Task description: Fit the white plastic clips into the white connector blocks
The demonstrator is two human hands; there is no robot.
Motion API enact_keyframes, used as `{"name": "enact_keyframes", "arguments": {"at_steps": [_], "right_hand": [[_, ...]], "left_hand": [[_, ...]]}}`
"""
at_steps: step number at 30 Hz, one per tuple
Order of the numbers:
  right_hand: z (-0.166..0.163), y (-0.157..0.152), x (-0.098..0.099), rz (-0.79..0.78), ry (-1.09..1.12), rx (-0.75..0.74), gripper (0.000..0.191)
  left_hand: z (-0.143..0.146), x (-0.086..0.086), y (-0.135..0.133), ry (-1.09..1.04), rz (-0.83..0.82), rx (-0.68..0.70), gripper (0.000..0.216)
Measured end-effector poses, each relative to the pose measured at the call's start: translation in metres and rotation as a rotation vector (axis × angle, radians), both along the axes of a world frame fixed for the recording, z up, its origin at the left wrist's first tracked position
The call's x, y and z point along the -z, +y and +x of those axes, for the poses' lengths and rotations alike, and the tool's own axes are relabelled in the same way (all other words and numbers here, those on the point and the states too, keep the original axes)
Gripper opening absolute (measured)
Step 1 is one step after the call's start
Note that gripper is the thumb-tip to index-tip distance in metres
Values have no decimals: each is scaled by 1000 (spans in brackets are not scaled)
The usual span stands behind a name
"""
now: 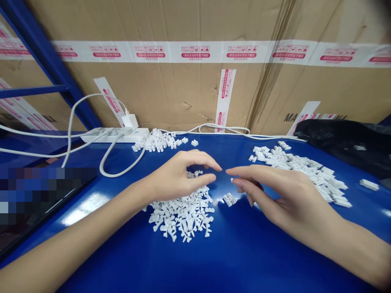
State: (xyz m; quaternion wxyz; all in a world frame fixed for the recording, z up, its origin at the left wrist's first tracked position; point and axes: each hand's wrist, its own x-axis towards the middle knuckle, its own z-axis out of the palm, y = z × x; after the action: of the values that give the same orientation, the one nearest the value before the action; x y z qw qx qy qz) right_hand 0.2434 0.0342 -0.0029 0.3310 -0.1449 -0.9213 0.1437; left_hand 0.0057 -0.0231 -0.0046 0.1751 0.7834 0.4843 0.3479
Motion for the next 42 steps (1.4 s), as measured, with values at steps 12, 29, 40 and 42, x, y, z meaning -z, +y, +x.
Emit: {"name": "enact_keyframes", "arguments": {"at_steps": [12, 29, 40, 42], "right_hand": [[-3, 12, 5, -487, 64, -33, 21], [-18, 15, 14, -804, 105, -92, 25], [-19, 15, 15, -876, 136, -118, 20], [-17, 14, 14, -828, 119, -90, 20]], "left_hand": [[21, -1, -10, 211, -66, 98, 11], [21, -2, -7, 63, 173, -124, 6], [24, -2, -9, 40, 165, -135, 13], [23, -2, -9, 24, 140, -169, 12]]}}
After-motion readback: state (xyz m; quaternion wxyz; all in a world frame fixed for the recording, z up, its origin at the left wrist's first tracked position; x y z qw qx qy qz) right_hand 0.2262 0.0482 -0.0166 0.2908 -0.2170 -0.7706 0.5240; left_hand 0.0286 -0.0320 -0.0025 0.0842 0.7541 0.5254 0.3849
